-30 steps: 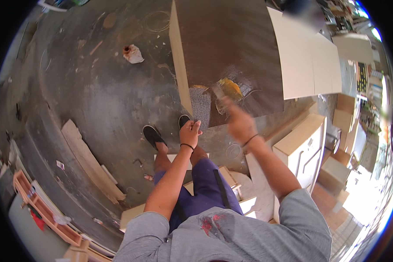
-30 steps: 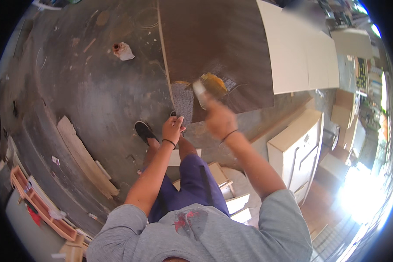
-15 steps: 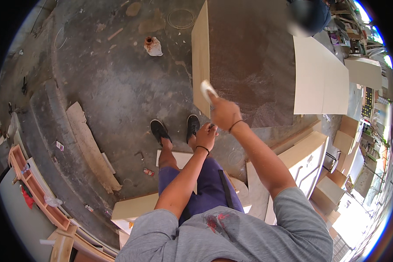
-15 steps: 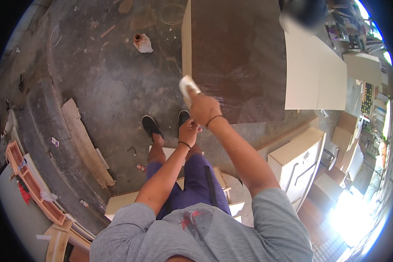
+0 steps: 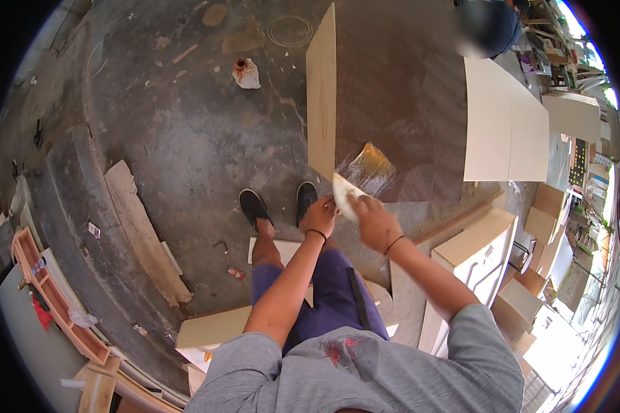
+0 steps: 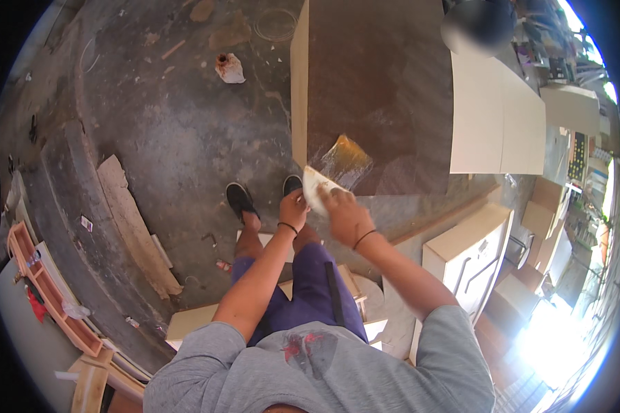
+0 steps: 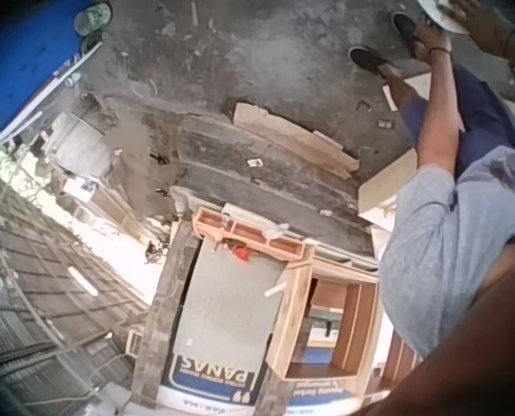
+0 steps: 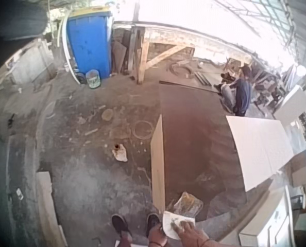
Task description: The person applies adhesive to wood furniture components using a spreading tool and a bottle of glue, and then assembles the pieces by hand.
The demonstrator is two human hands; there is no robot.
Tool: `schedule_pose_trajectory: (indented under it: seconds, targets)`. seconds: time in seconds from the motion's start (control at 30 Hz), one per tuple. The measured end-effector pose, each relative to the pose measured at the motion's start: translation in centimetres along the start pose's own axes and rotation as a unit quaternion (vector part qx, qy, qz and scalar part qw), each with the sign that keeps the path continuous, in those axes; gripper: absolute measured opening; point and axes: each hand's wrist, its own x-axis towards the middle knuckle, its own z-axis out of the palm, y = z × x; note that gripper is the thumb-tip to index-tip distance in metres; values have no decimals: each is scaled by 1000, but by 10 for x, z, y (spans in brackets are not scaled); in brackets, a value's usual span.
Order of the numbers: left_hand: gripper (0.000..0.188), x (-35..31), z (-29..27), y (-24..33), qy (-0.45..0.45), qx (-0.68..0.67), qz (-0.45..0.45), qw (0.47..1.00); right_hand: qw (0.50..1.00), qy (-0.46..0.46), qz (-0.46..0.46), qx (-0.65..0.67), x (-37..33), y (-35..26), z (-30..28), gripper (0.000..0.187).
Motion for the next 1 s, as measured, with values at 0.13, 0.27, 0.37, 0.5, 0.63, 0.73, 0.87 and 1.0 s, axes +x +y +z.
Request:
schedule_pose_trajectory:
  seconds: [0.13, 0.27, 0.37, 0.5, 0.63, 0.73, 0.87, 1.0]
  targets:
    - [28, -8, -12, 10, -54, -25, -69, 996, 981, 79, 105, 140, 27, 71, -28, 65]
    - [27, -16, -10, 15, -49, -91, -79, 992, 985, 52, 139, 86, 43, 77, -25, 65]
    - [27, -12, -26, 3, 20, -128, -13, 991, 993, -12, 83, 84, 38, 26, -17, 66]
    - [35, 11, -52, 22, 69, -132, -29, 988, 996, -60, -6, 69, 23, -5, -11, 67]
    - [48, 30, -66, 55, 56, -131, -6, 990, 987, -131, -49, 74, 5, -25, -8, 66]
    - [50, 33, -67, 67, 36, -93, 34, 994, 972, -156, -76, 159, -19, -23, 12, 61]
    - [51, 27, -65, 73, 29, -41, 61, 997, 955, -33, -55, 290, -32, 1, -24, 65]
    - [56, 16, -49, 54, 11, 208, 160, 965, 948, 125, 55, 287, -11, 77, -65, 62]
